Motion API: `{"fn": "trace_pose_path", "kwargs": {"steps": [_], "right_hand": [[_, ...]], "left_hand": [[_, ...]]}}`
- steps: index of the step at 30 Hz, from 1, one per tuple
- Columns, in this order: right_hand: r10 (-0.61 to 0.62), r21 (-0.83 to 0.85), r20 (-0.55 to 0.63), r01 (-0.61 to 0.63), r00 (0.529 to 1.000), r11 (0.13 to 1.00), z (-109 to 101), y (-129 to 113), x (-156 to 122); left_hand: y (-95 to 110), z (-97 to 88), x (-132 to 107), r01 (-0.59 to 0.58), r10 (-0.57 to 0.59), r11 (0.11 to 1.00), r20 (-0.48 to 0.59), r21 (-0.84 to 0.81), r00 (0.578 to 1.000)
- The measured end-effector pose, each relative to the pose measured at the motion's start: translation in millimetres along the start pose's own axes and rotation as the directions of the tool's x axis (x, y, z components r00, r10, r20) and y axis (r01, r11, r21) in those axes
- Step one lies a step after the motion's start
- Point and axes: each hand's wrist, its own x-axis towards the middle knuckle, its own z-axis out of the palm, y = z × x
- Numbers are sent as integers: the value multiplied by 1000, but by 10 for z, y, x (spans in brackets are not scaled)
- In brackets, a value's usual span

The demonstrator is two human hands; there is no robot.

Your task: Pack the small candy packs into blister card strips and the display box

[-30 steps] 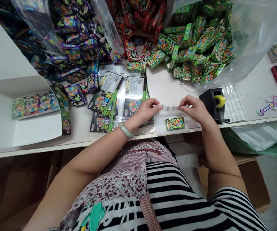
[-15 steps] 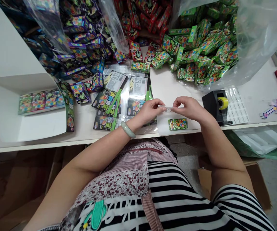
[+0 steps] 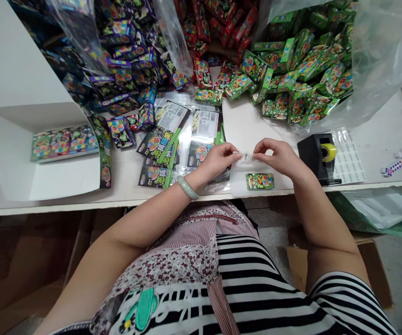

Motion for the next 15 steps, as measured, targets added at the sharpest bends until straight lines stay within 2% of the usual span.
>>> {"fn": "trace_pose_path", "kwargs": {"steps": [8,12,15], "right_hand": [[-6,18,-38,6,999,1000,54,39,10],[-14,-64,-88,9,996,998,77,76,17],[-43,-159,-102,26,994,987,83,75,1]], "left_hand": [[89,27,-3,70,-69,997,-17,45,997],[100,49,33,119,-118,991,-30,53,993],[80,57,59,110,-107,989,-32,97,994]]}}
